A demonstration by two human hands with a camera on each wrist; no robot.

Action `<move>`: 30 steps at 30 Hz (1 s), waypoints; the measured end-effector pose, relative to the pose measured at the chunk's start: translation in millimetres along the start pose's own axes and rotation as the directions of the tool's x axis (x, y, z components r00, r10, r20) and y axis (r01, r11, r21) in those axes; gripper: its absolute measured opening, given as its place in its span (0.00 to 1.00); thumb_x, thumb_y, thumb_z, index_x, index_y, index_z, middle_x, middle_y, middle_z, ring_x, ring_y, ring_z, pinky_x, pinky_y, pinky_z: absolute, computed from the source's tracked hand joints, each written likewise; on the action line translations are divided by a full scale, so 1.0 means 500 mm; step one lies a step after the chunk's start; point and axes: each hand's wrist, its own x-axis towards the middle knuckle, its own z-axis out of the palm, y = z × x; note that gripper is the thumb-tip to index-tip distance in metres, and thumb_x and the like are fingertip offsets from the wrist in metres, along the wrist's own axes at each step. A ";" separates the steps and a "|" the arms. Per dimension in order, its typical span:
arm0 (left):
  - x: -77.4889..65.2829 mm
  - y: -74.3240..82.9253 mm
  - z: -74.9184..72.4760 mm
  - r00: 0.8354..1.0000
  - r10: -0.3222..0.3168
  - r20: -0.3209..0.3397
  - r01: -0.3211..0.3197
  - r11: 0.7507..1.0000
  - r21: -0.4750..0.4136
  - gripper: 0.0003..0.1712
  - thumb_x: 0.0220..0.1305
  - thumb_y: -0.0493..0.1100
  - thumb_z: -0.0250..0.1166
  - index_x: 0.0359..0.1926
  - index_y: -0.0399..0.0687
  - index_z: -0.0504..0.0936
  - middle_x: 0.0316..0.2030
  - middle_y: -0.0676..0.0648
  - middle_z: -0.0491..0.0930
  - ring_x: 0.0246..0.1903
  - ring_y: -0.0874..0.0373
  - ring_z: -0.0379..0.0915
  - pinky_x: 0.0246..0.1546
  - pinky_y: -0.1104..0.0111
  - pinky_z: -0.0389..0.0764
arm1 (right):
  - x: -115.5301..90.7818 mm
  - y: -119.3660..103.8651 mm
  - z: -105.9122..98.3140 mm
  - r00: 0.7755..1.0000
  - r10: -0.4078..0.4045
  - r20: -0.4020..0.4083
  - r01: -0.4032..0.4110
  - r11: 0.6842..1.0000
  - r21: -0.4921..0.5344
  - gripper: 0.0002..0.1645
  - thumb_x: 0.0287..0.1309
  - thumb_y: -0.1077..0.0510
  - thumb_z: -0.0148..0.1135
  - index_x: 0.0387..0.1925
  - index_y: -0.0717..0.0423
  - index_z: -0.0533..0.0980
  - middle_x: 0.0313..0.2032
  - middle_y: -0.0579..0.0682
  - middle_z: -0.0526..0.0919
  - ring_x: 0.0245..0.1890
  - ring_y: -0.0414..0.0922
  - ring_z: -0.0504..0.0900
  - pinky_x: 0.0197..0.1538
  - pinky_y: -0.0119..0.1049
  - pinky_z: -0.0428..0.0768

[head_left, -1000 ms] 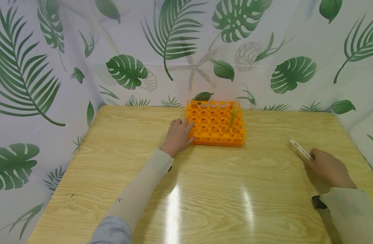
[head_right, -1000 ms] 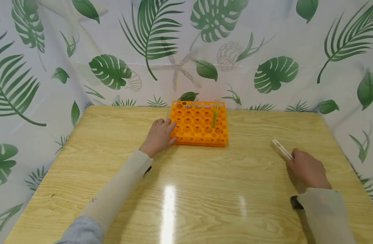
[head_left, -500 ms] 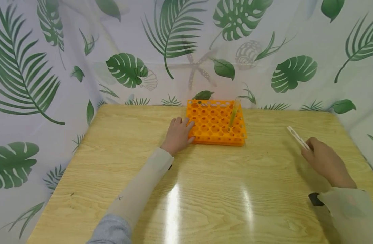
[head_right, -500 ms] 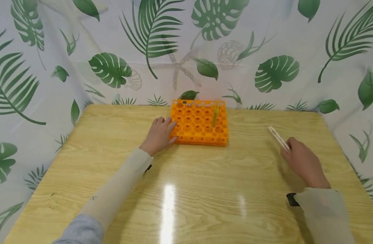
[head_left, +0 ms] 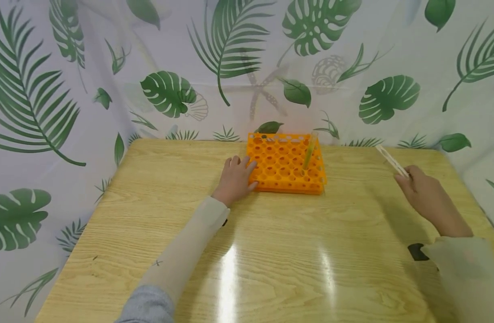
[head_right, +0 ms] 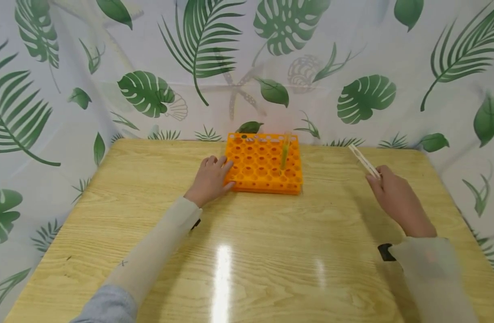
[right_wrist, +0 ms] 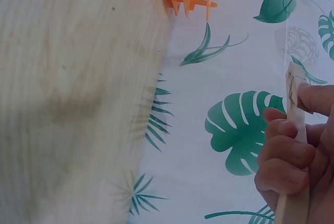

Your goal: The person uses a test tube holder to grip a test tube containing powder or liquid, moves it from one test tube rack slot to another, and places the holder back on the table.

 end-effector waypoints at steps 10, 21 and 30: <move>-0.004 0.003 0.005 1.000 -0.012 0.011 0.012 1.000 -0.005 0.32 0.62 0.61 0.57 0.63 0.53 0.66 0.58 0.47 0.69 0.50 0.47 0.64 0.60 0.52 0.64 | 0.038 -0.012 -0.048 0.997 -0.081 -0.008 0.079 0.985 -0.151 0.24 0.70 0.48 0.44 0.23 0.61 0.66 0.12 0.48 0.61 0.12 0.40 0.57 0.19 0.33 0.58; -0.001 0.004 -0.001 1.000 -0.020 0.017 0.021 0.999 -0.038 0.32 0.63 0.60 0.58 0.63 0.53 0.66 0.58 0.47 0.69 0.51 0.47 0.64 0.61 0.51 0.62 | 0.080 -0.045 -0.125 0.999 0.019 0.035 -0.010 0.970 -0.241 0.28 0.70 0.39 0.33 0.30 0.59 0.63 0.16 0.52 0.63 0.14 0.45 0.59 0.19 0.38 0.59; 0.000 0.003 -0.003 1.000 -0.015 0.015 0.016 1.000 -0.021 0.31 0.62 0.60 0.58 0.61 0.52 0.67 0.57 0.47 0.70 0.51 0.47 0.64 0.61 0.51 0.63 | 0.101 -0.058 -0.137 0.999 0.048 0.005 -0.046 0.975 -0.218 0.38 0.68 0.34 0.35 0.22 0.63 0.70 0.13 0.51 0.64 0.14 0.46 0.59 0.21 0.38 0.59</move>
